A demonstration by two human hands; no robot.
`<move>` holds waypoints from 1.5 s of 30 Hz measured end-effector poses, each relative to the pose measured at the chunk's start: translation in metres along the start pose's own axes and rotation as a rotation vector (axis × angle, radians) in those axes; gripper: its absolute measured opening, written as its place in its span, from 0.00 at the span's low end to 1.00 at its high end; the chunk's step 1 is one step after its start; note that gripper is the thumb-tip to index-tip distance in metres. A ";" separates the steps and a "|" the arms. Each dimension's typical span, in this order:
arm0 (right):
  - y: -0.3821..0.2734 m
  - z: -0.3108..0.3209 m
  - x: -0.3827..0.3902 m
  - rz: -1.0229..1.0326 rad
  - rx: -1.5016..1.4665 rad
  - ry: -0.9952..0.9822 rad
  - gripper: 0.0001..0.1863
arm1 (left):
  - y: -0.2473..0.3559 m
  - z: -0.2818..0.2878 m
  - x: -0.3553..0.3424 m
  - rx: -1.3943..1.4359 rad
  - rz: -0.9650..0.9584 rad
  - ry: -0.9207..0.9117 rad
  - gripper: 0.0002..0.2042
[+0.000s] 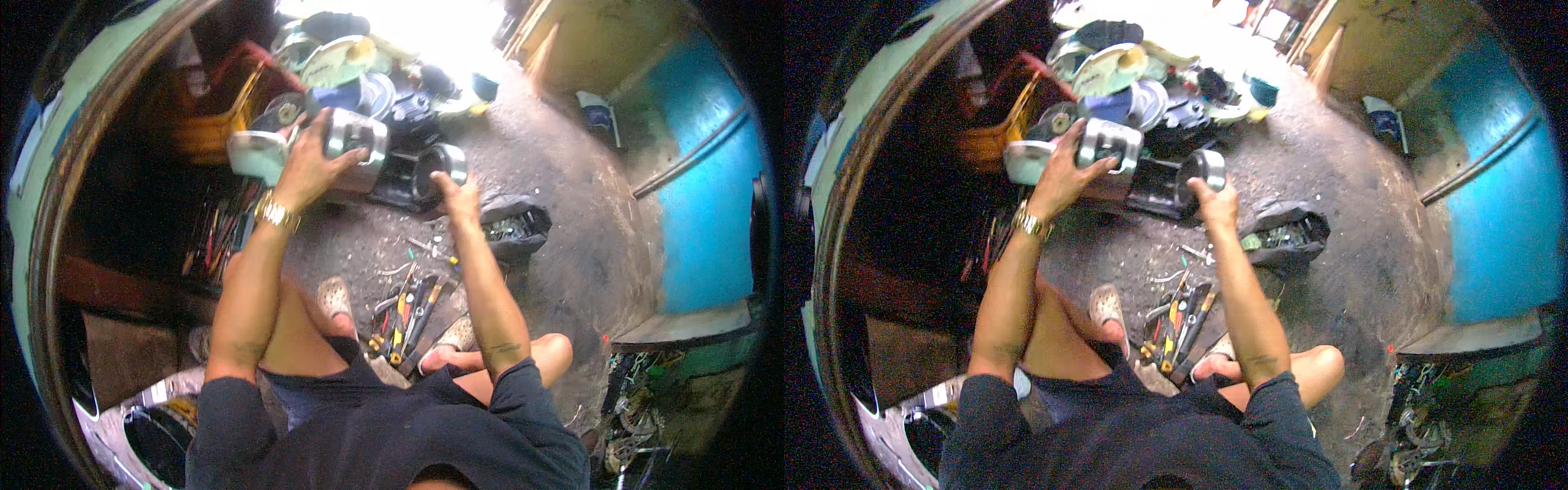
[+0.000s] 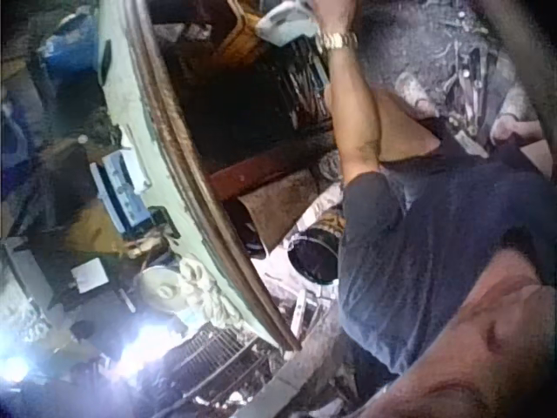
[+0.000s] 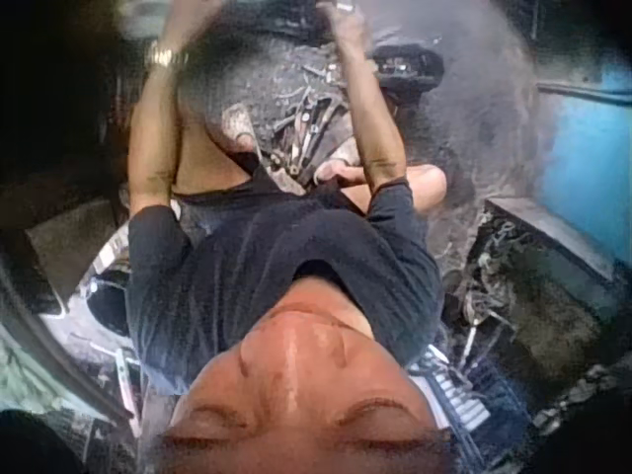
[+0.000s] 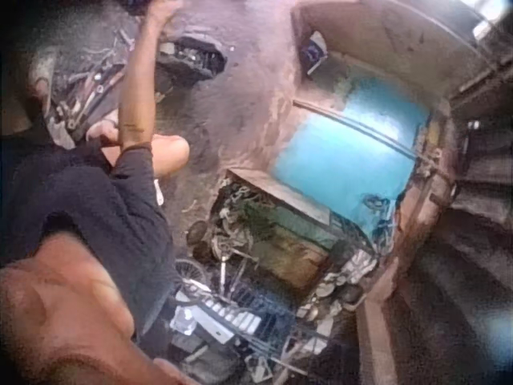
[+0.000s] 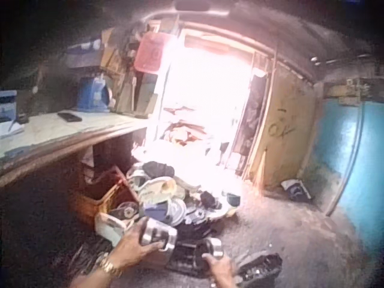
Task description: The person sits on the floor in a cluttered workshop and disassembles a cylindrical electrical component using a screwdriver. They remove the cover, extract internal wiring, and reassemble the unit before placing it aside.
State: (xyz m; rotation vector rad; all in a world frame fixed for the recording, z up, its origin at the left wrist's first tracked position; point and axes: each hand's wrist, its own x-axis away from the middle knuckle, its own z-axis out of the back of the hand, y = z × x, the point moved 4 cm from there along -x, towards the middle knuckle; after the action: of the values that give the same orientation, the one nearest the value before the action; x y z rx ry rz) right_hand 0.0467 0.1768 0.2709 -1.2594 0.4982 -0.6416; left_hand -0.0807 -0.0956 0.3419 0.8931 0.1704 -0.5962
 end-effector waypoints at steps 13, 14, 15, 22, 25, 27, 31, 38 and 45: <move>-0.041 -0.036 0.047 0.233 0.109 0.236 0.31 | 0.021 -0.001 0.009 -0.451 0.186 0.148 0.60; -0.046 -0.037 0.051 0.196 0.105 0.226 0.31 | 0.022 -0.001 0.010 -0.454 0.197 0.164 0.59; -0.048 -0.038 0.053 0.159 0.100 0.216 0.31 | 0.022 -0.001 0.010 -0.458 0.209 0.181 0.57; -0.087 -0.041 0.059 0.349 0.090 0.146 0.42 | 0.023 0.027 -0.012 -0.436 -0.038 0.453 0.43; -0.096 -0.018 0.052 0.389 -0.209 -0.101 0.27 | 0.028 0.063 -0.037 -0.472 -0.089 0.536 0.38; -0.078 0.010 0.037 0.368 -0.216 -0.086 0.17 | 0.021 0.092 -0.050 -0.499 -0.092 0.566 0.37; -0.004 0.066 0.026 0.102 -0.185 0.053 0.12 | -0.026 0.087 -0.043 -0.420 0.027 0.470 0.38; 0.127 0.073 0.088 -0.178 -0.228 0.085 0.12 | -0.223 -0.154 0.133 -0.701 0.780 -0.030 0.44; 0.186 0.070 0.105 -0.329 -0.086 -0.014 0.14 | -0.202 -0.151 0.134 -0.644 0.674 -0.089 0.43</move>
State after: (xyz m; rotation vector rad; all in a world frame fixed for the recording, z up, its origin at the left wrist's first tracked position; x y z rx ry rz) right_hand 0.2012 0.1868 0.1081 -1.4415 0.3107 -0.8938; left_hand -0.0668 -0.1313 0.0588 0.2564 -0.0283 0.0636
